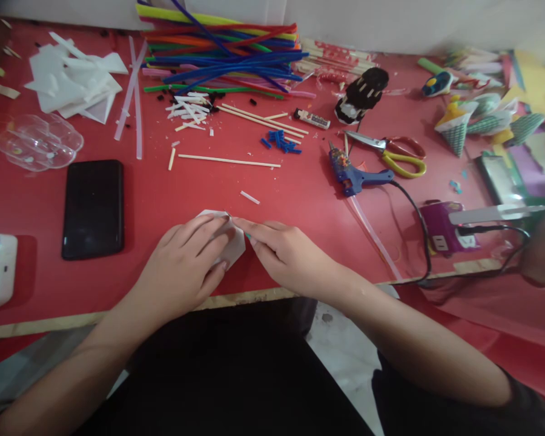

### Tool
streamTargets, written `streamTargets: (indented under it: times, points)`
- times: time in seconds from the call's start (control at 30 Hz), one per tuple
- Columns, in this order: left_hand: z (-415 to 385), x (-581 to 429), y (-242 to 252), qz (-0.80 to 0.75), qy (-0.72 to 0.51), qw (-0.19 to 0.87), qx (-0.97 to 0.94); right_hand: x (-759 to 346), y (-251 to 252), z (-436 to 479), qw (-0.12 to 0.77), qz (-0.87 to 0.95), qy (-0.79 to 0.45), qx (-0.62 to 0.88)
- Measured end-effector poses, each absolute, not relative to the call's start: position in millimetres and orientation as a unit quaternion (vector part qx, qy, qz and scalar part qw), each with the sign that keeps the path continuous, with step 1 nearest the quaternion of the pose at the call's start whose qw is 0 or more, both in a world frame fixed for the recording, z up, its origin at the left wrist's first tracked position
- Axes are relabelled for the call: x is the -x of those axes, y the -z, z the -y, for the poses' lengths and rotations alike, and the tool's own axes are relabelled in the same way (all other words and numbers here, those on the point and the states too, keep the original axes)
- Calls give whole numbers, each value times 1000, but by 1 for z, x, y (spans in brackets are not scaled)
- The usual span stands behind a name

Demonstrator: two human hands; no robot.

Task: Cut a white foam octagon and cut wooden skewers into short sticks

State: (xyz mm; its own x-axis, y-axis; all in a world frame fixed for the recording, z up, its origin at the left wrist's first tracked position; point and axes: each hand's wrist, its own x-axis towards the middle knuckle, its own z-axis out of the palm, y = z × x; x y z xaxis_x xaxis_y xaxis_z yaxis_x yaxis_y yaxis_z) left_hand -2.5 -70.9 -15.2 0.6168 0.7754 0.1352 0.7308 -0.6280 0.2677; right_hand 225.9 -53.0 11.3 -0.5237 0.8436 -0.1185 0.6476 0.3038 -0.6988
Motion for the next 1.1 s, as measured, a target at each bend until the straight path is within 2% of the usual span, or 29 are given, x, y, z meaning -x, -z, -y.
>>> streamTargets:
  times: [0.37,0.67,1.1]
  points:
    - [71,3,14,-421,-111,93,-896,-227,-11,51,138,795,-362,466]
    - [70,3,16,-420,-111,96,-895,-227,-15,43,119,765,-411,481]
    - [71,3,16,-427,-125,98,-890,-225,-20,37,91,791,-383,467]
